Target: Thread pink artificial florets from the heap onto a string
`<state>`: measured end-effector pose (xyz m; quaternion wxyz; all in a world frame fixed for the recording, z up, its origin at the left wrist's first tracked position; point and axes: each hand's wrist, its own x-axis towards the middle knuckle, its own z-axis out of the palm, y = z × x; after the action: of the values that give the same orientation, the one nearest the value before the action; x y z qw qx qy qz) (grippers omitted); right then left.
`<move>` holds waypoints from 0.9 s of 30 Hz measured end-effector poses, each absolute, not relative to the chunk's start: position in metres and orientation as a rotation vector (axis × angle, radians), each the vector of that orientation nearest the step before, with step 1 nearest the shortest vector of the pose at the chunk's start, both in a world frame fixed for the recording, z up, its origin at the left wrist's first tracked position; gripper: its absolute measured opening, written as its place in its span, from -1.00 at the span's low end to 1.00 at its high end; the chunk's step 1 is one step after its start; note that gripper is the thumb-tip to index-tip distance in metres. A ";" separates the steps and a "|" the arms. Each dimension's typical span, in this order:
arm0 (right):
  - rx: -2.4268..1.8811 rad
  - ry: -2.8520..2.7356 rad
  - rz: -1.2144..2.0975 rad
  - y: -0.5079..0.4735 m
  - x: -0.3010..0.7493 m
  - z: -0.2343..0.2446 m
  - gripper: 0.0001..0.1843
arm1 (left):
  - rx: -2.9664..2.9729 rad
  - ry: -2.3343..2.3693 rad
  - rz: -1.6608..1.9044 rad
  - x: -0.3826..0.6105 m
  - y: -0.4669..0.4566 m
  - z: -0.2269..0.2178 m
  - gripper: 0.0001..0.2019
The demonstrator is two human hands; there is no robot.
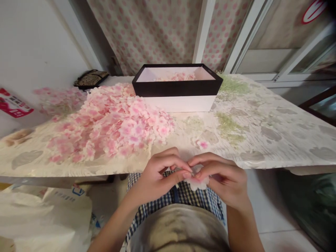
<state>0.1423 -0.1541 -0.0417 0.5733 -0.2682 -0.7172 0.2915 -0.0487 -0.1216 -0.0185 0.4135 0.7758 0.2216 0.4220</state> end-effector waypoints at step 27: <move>-1.609 -1.938 0.031 -0.122 0.185 -0.051 -0.89 | 2.567 1.130 1.049 -0.026 -0.080 -0.038 -0.71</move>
<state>0.1845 -0.1220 -0.0506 0.3062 -0.6080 -0.7324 0.0116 -0.0261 -0.0796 -0.0383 0.0732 0.8549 0.3764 0.3495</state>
